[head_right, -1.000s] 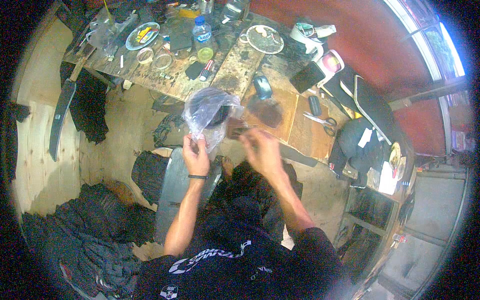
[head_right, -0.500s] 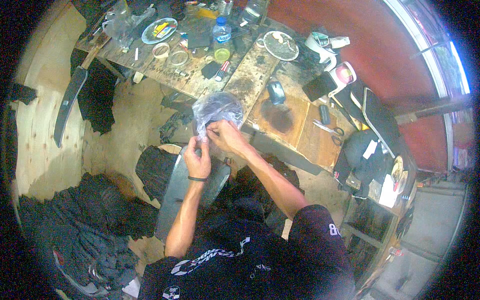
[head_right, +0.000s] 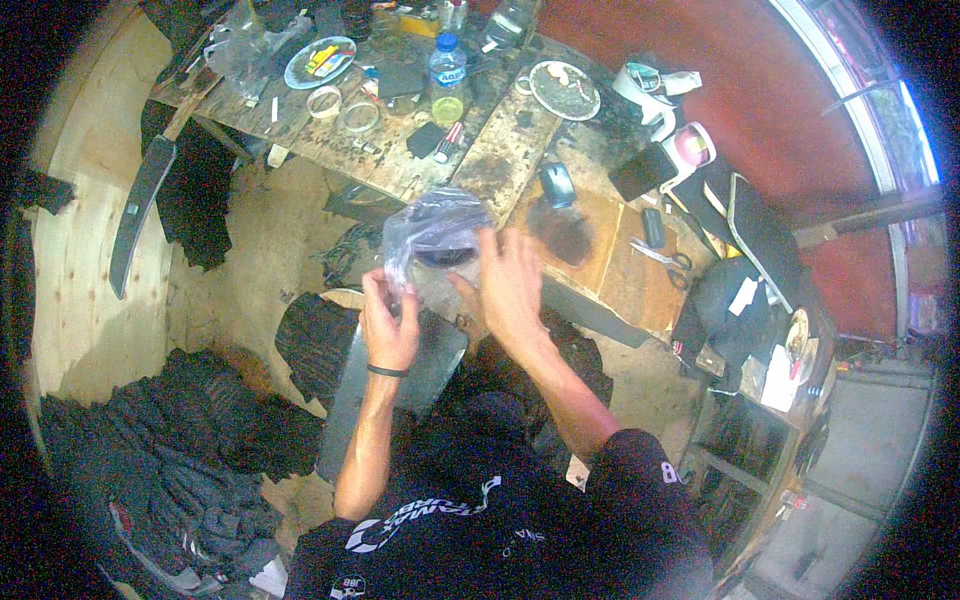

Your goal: The person repeatedly scrubs a black garment on a wooden workbench using a small blue sponge and a black block. They flip the garment to clean different sections and briefly handle a plastic bag before resuming scrubbing.

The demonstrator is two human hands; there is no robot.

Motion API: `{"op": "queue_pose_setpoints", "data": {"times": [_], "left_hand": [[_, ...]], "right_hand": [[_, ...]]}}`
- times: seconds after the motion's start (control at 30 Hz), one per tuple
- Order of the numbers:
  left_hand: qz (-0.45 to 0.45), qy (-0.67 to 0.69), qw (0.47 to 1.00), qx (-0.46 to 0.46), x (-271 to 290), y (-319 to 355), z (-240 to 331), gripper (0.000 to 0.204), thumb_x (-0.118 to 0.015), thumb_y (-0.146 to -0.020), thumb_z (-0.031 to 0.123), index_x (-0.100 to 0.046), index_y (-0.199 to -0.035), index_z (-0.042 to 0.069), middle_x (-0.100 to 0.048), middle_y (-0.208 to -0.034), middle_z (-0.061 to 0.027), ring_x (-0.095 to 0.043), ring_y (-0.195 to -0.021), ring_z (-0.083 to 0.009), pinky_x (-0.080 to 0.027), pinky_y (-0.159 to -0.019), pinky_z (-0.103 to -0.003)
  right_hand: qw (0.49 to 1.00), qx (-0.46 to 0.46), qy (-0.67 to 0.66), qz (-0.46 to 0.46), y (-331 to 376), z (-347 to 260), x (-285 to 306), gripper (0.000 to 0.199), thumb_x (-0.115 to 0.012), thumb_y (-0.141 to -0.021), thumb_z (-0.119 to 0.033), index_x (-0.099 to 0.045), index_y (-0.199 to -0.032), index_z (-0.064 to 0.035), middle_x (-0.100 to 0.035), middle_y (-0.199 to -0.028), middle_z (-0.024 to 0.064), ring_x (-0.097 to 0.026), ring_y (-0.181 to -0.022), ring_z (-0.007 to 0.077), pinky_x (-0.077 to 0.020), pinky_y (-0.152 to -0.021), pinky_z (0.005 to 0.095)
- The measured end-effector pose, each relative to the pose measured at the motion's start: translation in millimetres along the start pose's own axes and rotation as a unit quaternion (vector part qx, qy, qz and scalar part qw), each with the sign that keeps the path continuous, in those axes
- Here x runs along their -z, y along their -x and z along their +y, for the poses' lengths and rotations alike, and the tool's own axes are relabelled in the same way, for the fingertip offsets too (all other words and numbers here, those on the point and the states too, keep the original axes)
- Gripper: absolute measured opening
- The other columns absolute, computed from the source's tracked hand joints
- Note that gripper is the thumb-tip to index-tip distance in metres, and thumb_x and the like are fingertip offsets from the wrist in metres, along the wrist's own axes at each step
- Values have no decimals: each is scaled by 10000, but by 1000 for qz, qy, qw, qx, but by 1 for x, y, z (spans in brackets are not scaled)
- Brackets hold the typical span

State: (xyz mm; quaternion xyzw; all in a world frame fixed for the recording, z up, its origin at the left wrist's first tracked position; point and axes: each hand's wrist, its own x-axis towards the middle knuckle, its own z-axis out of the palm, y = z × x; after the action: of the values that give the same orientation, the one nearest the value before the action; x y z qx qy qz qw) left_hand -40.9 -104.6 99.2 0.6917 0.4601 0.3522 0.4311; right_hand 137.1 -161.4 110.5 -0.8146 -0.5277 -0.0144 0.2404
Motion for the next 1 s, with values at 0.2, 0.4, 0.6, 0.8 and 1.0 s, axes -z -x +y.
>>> {"op": "queue_pose_setpoints", "data": {"times": [0.2,0.4,0.6,0.8,1.0], "left_hand": [[-64,-75,995,-11,14,-12,30,548,-758,-915,45,-549,-1421,50,-635,-888,-151,-682,-795,-337,-549,-754,-453],[-122,-89,950,-275,8,-44,14,203,-694,-1000,118,-668,-1154,-13,-675,-1000,-181,-698,-993,-358,-538,-931,-475],[-240,332,910,67,-52,-69,-1,330,-621,-1084,179,-551,-1345,-9,-681,-1100,-102,-673,-1083,-195,-532,-993,-342],[-313,37,924,-215,-78,-70,-12,649,-742,-949,130,-472,-1524,-4,-666,-1298,-181,-672,-1173,-349,-530,-1037,-430],[-355,36,932,-62,-80,-87,-13,459,-553,-1082,293,-538,-1444,12,-662,-1314,-244,-633,-1263,-377,-494,-1075,-455]], "right_hand": [[970,-160,-134,-122,-2,55,25,201,-766,-938,-161,-745,-1085,-24,-773,-908,183,-765,-858,321,-586,-821,444],[961,0,-215,-176,-5,80,53,214,-750,-969,-157,-701,-1114,-8,-710,-939,174,-720,-860,298,-552,-795,429],[972,-63,-103,-202,-4,66,70,264,-742,-892,-128,-714,-1133,-27,-732,-1160,235,-683,-1117,450,-549,-941,541],[967,112,-137,-183,-34,49,66,271,-754,-870,-121,-722,-1115,-9,-722,-1110,215,-688,-1082,425,-557,-941,498],[979,64,-191,-39,-52,58,51,242,-725,-903,-85,-753,-1128,-2,-720,-1090,206,-692,-1080,408,-557,-952,483]]}}
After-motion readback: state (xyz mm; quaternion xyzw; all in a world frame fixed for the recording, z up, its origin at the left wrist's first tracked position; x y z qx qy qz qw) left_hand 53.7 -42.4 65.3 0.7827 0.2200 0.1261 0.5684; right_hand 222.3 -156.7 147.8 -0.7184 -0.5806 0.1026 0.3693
